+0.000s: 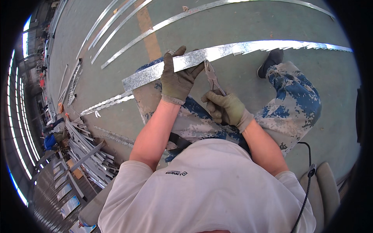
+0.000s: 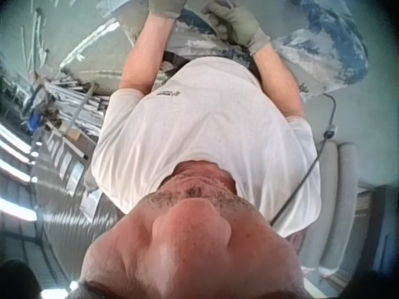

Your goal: The person sits on the floor and uses tin snips to cut a long metal strip into shorter pieces. They repeatedly position the snips, cut, and set the pieces aside on the floor.

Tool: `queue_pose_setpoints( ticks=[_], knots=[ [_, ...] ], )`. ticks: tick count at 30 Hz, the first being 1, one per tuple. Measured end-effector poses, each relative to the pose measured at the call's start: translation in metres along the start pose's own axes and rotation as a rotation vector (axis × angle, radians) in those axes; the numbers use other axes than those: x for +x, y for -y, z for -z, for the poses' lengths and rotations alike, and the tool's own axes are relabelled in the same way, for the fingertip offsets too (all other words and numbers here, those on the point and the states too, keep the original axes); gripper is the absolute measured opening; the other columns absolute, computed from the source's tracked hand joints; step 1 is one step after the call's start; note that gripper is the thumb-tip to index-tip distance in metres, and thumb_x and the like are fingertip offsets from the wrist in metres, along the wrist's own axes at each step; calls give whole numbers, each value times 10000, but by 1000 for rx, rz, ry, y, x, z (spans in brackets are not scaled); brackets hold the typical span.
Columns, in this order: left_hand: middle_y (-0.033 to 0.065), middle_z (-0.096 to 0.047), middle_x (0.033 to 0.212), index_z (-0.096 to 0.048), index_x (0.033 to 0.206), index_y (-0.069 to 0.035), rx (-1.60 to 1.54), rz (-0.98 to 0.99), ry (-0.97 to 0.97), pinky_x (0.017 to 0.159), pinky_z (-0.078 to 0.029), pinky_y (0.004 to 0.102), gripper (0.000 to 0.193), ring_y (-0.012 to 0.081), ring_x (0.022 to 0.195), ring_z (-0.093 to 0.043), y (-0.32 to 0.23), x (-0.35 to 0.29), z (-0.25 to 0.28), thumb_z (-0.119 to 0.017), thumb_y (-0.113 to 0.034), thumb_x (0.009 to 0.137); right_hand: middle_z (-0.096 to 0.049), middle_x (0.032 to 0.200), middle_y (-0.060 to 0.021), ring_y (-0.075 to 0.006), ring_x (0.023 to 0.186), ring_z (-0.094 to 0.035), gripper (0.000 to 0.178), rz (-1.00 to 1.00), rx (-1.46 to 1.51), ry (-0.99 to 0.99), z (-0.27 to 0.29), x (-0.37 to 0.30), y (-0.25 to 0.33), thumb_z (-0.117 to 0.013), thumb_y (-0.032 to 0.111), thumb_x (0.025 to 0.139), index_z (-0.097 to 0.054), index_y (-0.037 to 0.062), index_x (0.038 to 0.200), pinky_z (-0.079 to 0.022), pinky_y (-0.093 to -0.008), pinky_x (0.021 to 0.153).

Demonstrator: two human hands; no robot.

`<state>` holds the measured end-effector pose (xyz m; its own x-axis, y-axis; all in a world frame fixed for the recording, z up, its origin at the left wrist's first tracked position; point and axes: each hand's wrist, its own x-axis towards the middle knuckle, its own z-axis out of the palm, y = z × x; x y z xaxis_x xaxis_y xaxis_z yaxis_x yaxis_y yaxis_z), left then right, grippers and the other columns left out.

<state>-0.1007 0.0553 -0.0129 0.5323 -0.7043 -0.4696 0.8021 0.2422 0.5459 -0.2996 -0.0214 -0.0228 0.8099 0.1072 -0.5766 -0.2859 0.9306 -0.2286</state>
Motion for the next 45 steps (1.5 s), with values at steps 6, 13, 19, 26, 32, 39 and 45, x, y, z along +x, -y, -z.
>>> queue_pose_setpoints(
  ticks=[6, 13, 19, 26, 32, 39, 45],
  knots=[
    [271, -619, 1340, -523, 1385, -10, -35, 14, 14, 1060, -534, 604, 618, 448, 1258, -613, -1, -1, 1, -565, -515, 1030, -610, 793, 11, -102, 522, -463, 316, -27, 281, 268, 9, 5, -14, -546, 364, 1082, -641, 70, 1148, -348, -274, 458],
    [272, -607, 1335, -530, 1370, 12, 1, -22, 23, 1074, -529, 598, 609, 428, 1260, -614, 4, 3, 7, -500, -513, 1063, -712, 918, -58, -182, 669, -665, 399, 44, 144, 171, 4, 6, -14, -545, 337, 1088, -624, 13, 1306, -548, -358, 567],
    [274, -598, 1335, -531, 1362, 21, 6, -47, 12, 1069, -545, 584, 589, 423, 1255, -616, 5, 8, 8, -476, -493, 1079, -734, 942, -87, -186, 696, -701, 377, 115, -327, -209, -13, -8, -17, -598, 312, 1064, -644, 13, 1289, -571, -353, 618],
    [225, -562, 1316, -536, 1349, 22, 31, -18, 3, 1032, -576, 582, 571, 412, 1192, -640, 5, 6, 6, -510, -476, 1073, -693, 807, -68, -146, 584, -631, 356, 968, -1221, -366, -61, 3, -18, -650, 304, 1024, -674, 25, 1244, -493, -297, 513],
    [194, -605, 1260, -542, 1350, 17, 18, -13, 10, 1035, -573, 557, 529, 358, 1149, -662, 22, 10, 12, -489, -441, 1090, -644, 742, -53, -144, 486, -569, 331, 218, -439, -613, -38, 12, -16, -690, 300, 990, -682, 17, 1161, -449, -309, 442],
    [179, -556, 1358, -557, 1384, -16, -5, 44, 17, 1023, -582, 511, 557, 352, 1204, -644, 8, 11, 10, -487, -481, 1085, -694, 794, -53, -80, 565, -568, 337, 760, -1264, -328, -37, 7, -22, -705, 334, 998, -690, 30, 1142, -447, -268, 505],
    [149, -568, 1336, -521, 1417, -27, 70, 52, 5, 1045, -559, 529, 588, 334, 1231, -629, 12, 6, 1, -444, -510, 1091, -670, 765, -61, -143, 551, -592, 377, 358, -424, -647, 30, -12, 5, -709, 355, 977, -698, 20, 1149, -448, -320, 480]
  ],
)
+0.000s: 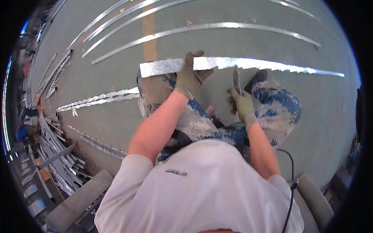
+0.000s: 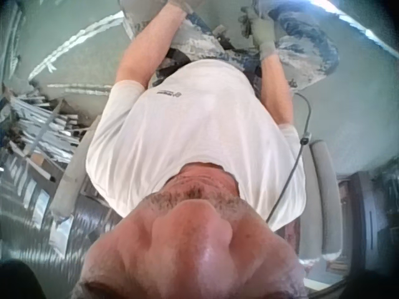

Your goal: The person sits on the floor and uses tin snips to cut a long metal strip into shorter pieces. They repeatedly position the snips, cut, and set the pieces aside on the floor.

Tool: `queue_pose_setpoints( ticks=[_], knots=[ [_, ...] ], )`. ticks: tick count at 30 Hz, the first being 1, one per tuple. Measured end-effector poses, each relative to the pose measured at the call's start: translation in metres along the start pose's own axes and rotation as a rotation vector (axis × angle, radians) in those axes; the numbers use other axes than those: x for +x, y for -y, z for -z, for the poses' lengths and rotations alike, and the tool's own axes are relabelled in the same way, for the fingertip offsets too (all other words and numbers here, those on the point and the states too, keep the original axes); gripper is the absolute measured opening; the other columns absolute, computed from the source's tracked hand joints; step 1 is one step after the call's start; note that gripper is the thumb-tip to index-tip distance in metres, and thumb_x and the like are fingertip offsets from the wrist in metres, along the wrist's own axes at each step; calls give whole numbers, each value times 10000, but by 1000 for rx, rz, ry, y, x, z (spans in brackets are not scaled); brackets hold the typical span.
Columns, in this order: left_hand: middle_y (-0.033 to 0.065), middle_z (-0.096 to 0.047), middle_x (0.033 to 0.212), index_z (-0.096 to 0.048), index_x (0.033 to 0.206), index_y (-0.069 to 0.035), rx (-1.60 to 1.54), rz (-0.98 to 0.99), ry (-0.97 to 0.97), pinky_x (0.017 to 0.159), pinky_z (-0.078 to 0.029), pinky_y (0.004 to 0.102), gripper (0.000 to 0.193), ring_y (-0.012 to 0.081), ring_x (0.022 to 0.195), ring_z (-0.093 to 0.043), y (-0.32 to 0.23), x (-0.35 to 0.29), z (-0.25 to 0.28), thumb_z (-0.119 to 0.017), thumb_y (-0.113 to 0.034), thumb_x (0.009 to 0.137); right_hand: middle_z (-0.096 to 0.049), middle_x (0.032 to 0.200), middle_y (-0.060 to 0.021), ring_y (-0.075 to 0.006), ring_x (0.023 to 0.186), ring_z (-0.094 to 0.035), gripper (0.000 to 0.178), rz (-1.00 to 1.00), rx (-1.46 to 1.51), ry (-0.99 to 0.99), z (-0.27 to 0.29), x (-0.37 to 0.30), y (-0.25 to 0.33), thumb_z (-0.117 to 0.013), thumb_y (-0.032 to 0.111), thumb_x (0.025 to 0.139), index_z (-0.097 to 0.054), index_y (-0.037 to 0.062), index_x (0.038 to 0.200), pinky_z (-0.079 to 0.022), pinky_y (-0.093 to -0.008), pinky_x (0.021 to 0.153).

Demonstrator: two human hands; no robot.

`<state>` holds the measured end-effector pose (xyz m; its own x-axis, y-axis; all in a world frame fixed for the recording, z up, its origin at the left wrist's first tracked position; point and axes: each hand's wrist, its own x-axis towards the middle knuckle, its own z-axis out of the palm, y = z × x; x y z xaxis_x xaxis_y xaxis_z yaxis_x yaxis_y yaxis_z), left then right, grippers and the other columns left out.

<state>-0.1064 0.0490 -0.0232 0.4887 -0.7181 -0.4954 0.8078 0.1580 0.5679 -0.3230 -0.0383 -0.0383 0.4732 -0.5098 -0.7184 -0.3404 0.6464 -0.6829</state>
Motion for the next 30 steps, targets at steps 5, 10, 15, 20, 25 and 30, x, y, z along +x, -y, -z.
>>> queue_pose_setpoints(
  ticks=[5, 10, 15, 20, 25, 30],
  knots=[
    [99, -588, 1373, -540, 1402, -113, -145, -49, 85, 991, -558, 451, 511, 273, 1208, -630, 14, 18, 21, -596, -427, 1001, -610, 743, -61, -157, 523, -539, 365, 12, -41, -27, -15, -13, -4, -714, 327, 955, -687, 14, 1140, -410, -332, 459],
    [108, -488, 1514, -390, 1541, -157, 1100, -532, 155, 988, -549, 352, 787, 241, 1247, -619, 21, 10, 22, -701, 105, 867, -708, 980, -141, -179, 560, -605, 416, 24, 100, 155, -11, 3, -27, -669, 345, 1001, -645, 19, 1258, -494, -332, 486],
    [119, -393, 1615, -283, 1614, -145, 1498, -785, 214, 1143, -423, 378, 845, 287, 1479, -408, 44, 29, 57, -721, -22, 901, -659, 1306, -99, -165, 742, -659, 433, 148, 359, 333, -12, 31, -18, -606, 375, 1054, -582, 80, 1370, -552, -315, 606],
    [-11, -525, 1435, -521, 1493, -191, 448, -201, 229, 892, -534, 299, 492, 114, 1144, -565, 23, -10, 5, -646, -316, 1034, -677, 1250, -61, -151, 862, -665, 407, 240, 597, 393, -6, 43, 7, -617, 364, 1052, -593, 90, 1352, -557, -276, 693],
    [17, -541, 1428, -472, 1528, -172, 518, -140, 234, 935, -548, 335, 615, 163, 1208, -577, 14, -15, 10, -698, -385, 997, -651, 1222, -67, -104, 875, -604, 424, 313, 640, 506, 0, 53, 10, -616, 368, 1052, -574, 73, 1355, -528, -249, 709],
    [45, -547, 1444, -430, 1558, -167, 353, -316, 202, 978, -565, 374, 690, 183, 1270, -581, 2, -37, 8, -707, -429, 983, -637, 1237, -59, -91, 850, -574, 414, 346, 530, 483, -1, 48, 18, -595, 375, 1063, -579, 72, 1344, -509, -238, 705]
  ],
)
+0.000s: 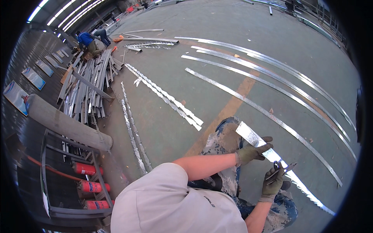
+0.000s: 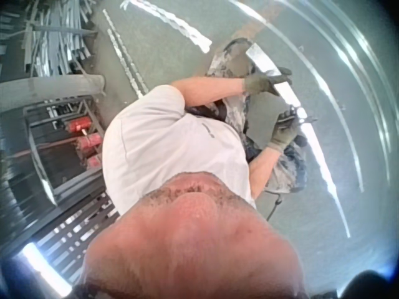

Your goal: The person sits on the floor and uses tin snips to cut a long metal strip into shorter pieces. They repeatedly position the snips, cut, and set the pieces aside on the floor.

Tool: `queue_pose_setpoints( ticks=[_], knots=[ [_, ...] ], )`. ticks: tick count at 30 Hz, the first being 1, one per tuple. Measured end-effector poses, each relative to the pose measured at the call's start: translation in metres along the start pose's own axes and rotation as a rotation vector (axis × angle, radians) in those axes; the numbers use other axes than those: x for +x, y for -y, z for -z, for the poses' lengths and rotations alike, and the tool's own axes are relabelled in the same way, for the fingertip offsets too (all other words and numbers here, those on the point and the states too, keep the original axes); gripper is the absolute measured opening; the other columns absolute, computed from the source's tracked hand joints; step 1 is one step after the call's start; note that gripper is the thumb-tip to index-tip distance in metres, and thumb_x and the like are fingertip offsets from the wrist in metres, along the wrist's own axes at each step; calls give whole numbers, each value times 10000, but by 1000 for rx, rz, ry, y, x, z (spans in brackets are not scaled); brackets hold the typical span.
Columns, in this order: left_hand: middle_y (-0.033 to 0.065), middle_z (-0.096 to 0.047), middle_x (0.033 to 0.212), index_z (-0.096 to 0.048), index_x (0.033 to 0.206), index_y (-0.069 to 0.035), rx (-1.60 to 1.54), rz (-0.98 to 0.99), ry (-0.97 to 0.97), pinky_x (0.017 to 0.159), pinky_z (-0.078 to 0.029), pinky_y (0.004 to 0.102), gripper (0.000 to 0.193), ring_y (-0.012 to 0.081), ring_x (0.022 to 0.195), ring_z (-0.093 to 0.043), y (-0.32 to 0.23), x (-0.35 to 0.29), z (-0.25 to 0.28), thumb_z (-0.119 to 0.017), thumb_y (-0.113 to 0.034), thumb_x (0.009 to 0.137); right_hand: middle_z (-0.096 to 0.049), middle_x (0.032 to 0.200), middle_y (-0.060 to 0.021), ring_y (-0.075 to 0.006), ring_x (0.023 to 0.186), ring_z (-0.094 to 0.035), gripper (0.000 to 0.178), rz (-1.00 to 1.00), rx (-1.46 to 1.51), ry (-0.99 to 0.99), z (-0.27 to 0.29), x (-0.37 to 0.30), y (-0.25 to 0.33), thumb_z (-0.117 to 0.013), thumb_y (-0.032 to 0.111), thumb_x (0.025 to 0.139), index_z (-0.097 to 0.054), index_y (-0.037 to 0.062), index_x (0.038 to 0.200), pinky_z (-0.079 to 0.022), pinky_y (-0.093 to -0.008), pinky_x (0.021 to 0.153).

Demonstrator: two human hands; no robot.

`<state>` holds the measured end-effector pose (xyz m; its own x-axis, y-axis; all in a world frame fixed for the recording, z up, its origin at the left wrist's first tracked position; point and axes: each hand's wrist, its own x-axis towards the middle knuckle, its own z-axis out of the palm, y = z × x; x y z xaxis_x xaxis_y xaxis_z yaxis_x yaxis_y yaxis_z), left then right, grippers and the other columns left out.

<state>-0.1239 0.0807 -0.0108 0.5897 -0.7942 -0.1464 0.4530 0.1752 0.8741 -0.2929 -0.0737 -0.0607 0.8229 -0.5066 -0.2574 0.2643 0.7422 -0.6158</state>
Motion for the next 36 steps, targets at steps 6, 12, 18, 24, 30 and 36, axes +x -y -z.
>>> queue_pose_setpoints(
  ticks=[6, 12, 18, 24, 30, 36],
  knots=[
    [77, -607, 1338, -582, 1355, -113, -219, 55, -103, 1002, -579, 370, 406, 184, 1210, -629, -26, -6, 9, -491, -415, 1100, -639, 1190, -59, -105, 840, -592, 407, -21, -47, -73, 1, 5, -3, -600, 354, 1064, -593, 39, 1321, -517, -246, 681],
    [69, -658, 1202, -650, 1141, -84, -260, 89, -196, 945, -612, 350, 445, 190, 1093, -680, -22, -6, 15, -373, -433, 1130, -653, 1070, -42, -125, 809, -618, 378, -35, -178, -140, 6, 18, 2, -609, 323, 1062, -621, 21, 1290, -531, -266, 670],
    [78, -677, 1165, -651, 1164, -50, -319, 93, -253, 909, -644, 355, 466, 190, 1018, -717, -20, 9, 17, -360, -413, 1135, -670, 1005, -48, -136, 825, -641, 361, -75, -217, -188, 21, 43, 6, -607, 314, 1063, -635, 21, 1271, -546, -289, 662],
    [83, -669, 1189, -664, 1149, -58, -214, 108, -269, 909, -628, 342, 482, 190, 1047, -707, -11, 19, 11, -393, -456, 1122, -680, 1085, -54, -137, 838, -649, 366, -112, -170, -174, 28, 47, 8, -626, 294, 1050, -634, 24, 1297, -554, -289, 659],
    [94, -660, 1232, -647, 1190, -66, -197, 159, -262, 961, -599, 347, 438, 197, 1090, -695, -2, 24, 19, -429, -436, 1107, -686, 1124, -58, -174, 816, -662, 357, -252, -143, -172, 1, 20, 5, -645, 295, 1035, -628, 111, 1341, -554, -310, 668],
    [42, -679, 1220, -612, 1286, -120, -434, 108, -162, 881, -575, 345, 393, 184, 1136, -648, 34, 46, 48, -541, -438, 1066, -700, 1088, -125, -190, 783, -665, 421, -232, -353, -264, -45, -28, 10, -634, 330, 1045, -596, 57, 1363, -546, -337, 664]
  ],
)
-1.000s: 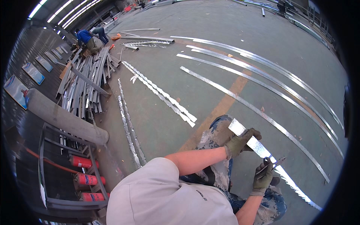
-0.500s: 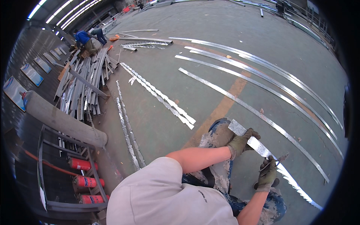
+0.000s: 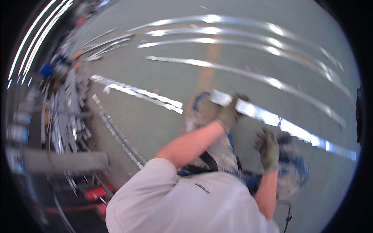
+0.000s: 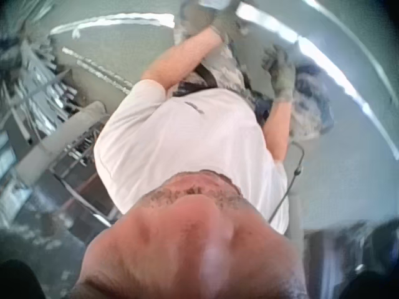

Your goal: The person sits on the floor and uses tin snips to cut a long metal strip into shorter pieces. They repeatedly position the snips, cut, and set the pieces aside on the floor.

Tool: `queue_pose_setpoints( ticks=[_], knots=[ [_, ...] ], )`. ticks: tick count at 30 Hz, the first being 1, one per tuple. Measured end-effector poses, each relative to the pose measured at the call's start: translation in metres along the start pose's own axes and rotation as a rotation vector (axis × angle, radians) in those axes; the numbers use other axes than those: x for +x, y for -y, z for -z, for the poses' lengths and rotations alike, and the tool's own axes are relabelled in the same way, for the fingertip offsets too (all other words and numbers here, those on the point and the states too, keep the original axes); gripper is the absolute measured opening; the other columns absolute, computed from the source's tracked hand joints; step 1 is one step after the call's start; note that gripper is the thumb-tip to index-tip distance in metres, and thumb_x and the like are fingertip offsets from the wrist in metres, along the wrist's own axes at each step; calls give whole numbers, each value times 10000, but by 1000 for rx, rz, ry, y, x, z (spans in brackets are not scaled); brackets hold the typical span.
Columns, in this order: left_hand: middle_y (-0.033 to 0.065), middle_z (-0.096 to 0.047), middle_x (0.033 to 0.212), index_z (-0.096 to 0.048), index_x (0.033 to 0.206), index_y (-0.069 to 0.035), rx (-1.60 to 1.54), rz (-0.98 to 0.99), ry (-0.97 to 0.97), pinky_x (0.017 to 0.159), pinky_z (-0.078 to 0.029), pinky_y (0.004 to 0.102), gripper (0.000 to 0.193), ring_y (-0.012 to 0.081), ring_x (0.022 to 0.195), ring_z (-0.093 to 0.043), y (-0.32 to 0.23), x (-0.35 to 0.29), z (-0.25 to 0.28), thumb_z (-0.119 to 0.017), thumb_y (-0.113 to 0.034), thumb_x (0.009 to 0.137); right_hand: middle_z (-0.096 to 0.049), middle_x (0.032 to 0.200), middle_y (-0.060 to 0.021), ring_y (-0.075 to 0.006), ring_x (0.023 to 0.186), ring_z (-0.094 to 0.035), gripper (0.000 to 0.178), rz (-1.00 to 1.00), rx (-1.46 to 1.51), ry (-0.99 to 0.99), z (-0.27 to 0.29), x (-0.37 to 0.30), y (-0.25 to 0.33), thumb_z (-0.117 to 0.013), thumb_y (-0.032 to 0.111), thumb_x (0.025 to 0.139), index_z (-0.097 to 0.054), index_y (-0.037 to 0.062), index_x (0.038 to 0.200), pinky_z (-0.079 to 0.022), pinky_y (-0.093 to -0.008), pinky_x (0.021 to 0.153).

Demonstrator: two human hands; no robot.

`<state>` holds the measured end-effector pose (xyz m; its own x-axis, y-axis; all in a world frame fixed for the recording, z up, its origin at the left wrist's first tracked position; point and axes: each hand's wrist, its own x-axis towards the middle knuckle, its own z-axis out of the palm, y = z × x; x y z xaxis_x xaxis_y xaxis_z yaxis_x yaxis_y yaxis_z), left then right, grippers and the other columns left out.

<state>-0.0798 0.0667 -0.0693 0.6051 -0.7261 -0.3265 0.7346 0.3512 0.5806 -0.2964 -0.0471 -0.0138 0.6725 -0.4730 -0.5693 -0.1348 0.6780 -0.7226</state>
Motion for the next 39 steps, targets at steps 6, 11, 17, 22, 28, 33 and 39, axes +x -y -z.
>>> queue_pose_setpoints(
  ticks=[6, 11, 17, 22, 28, 33, 39],
  knots=[
    [149, -637, 1308, -592, 1282, -28, -40, -43, -111, 1074, -532, 570, 458, 322, 1299, -574, -29, -27, -34, -577, -425, 1054, -702, 1029, -114, -175, 759, -666, 402, -181, -146, 71, -19, -33, -23, -603, 307, 1067, -594, 30, 1358, -539, -316, 596],
    [219, -575, 1358, -574, 1269, 27, 32, -58, -106, 1087, -525, 615, 478, 357, 1331, -543, -29, -23, -39, -562, -404, 1061, -687, 986, -78, -150, 720, -633, 336, -215, -134, 63, -19, -18, -48, -597, 301, 1069, -612, 69, 1312, -544, -319, 587],
    [226, -590, 1335, -581, 1249, 35, 11, -62, -127, 1065, -537, 637, 452, 369, 1327, -551, -30, -28, -37, -564, -377, 1063, -675, 978, -55, -139, 725, -616, 326, -225, -182, 62, -22, -12, -54, -611, 324, 1058, -604, 108, 1303, -534, -319, 565],
    [231, -597, 1330, -583, 1250, 40, -6, -63, -140, 1054, -540, 649, 454, 374, 1318, -561, -30, -28, -40, -565, -372, 1062, -673, 990, -48, -135, 736, -608, 341, -214, -162, 73, -24, -12, -54, -605, 338, 1058, -594, 110, 1311, -539, -319, 557],
    [213, -607, 1303, -577, 1246, 40, -1, -73, -151, 1051, -539, 660, 434, 371, 1323, -560, -29, -28, -39, -554, -355, 1068, -696, 1011, -46, -121, 755, -636, 368, -206, -216, 51, -27, -13, -47, -589, 308, 1072, -587, 88, 1367, -540, -294, 601],
    [190, -619, 1270, -570, 1243, 39, 22, -73, -155, 1050, -538, 667, 409, 365, 1321, -565, -30, -32, -45, -542, -333, 1075, -690, 981, -49, -124, 725, -633, 373, -208, -195, 55, -28, -11, -46, -602, 319, 1066, -596, 84, 1355, -530, -290, 580],
    [221, -631, 1267, -588, 1235, 52, -32, -63, -161, 1050, -533, 672, 423, 369, 1291, -586, -29, -28, -40, -551, -335, 1071, -686, 938, -62, -133, 670, -628, 375, -221, -171, 57, -27, -10, -49, -611, 357, 1057, -624, 72, 1300, -521, -300, 549]
  ],
)
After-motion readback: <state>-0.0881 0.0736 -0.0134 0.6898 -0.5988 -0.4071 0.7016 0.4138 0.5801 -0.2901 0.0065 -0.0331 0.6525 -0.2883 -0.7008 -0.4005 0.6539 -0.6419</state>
